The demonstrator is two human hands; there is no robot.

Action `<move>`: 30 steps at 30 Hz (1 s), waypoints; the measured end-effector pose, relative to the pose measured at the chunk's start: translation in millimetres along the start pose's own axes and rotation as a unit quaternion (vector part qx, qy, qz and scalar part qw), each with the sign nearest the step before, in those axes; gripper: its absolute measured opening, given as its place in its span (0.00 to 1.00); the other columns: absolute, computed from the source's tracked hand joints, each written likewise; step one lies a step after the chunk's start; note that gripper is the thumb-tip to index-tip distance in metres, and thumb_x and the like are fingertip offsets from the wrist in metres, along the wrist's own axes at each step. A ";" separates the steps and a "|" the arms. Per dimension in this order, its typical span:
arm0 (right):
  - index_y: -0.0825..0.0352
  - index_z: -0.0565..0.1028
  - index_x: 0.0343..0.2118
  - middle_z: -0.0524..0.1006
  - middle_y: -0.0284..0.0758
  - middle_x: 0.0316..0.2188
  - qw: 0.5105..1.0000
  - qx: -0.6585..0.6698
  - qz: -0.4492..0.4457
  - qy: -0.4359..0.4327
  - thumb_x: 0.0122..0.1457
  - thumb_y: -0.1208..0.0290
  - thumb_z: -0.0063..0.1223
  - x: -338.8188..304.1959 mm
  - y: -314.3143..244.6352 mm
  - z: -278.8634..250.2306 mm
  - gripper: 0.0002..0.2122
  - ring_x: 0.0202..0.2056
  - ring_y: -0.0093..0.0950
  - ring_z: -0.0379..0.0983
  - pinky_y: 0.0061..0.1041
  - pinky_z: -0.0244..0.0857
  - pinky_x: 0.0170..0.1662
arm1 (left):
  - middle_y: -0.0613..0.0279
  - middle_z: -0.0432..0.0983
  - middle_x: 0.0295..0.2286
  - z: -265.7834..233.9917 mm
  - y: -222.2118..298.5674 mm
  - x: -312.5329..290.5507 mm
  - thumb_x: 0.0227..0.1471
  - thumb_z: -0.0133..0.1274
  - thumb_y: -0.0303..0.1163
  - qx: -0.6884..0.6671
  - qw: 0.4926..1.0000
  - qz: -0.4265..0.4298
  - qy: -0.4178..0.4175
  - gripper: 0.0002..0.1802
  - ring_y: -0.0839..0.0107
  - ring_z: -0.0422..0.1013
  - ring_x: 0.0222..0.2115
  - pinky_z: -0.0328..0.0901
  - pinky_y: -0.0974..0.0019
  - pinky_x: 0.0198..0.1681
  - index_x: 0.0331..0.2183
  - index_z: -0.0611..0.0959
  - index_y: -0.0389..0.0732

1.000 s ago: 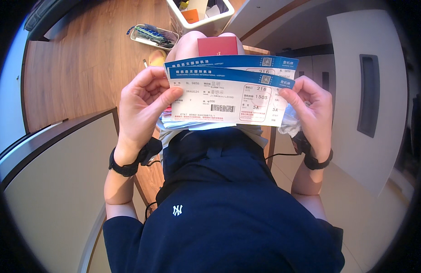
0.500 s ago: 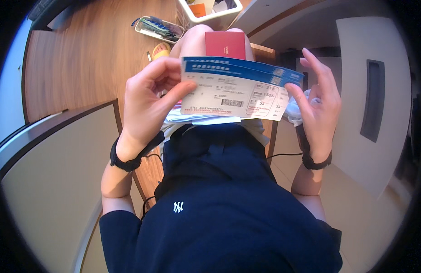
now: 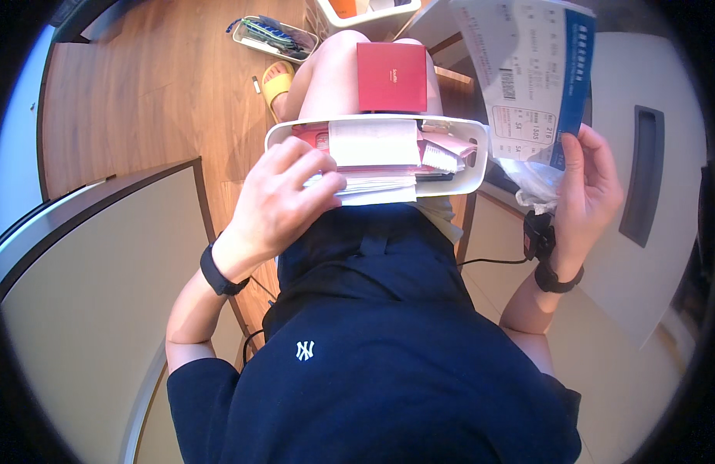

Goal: The person empties a drawer by placing a small red box, papers, receipts, and airline boarding passes into a white plastic bin, then wipes the inside of the empty drawer with a cloth before returning the bin to the drawer.

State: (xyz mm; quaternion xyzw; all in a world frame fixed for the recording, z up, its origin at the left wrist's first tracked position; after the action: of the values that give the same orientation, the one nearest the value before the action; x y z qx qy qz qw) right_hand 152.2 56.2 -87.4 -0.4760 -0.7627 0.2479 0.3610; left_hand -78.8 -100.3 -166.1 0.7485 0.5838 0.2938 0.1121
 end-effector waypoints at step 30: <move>0.71 0.78 0.34 0.77 0.30 0.26 0.997 -0.040 -0.052 0.028 0.54 0.81 0.57 -28.1 3.1 -1.7 0.04 0.23 0.13 0.68 0.11 0.60 0.26 | 0.57 0.67 0.30 15.4 -34.1 35.4 0.42 0.58 0.26 0.036 0.999 -0.034 0.008 0.09 0.60 0.66 0.33 0.65 0.63 0.37 0.30 0.78 0.40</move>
State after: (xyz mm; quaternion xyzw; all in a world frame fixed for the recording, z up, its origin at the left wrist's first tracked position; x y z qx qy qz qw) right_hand 163.2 32.1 -97.4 -0.4566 -0.7853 0.1843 0.3753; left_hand -92.4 -54.3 -184.9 0.7293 0.6200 0.2746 0.0907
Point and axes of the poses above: each hand's wrist, its own x-axis towards the middle knuckle, its own z-axis out of the palm, y = z × x, the point moved 7 cm from there along x, towards the middle knuckle
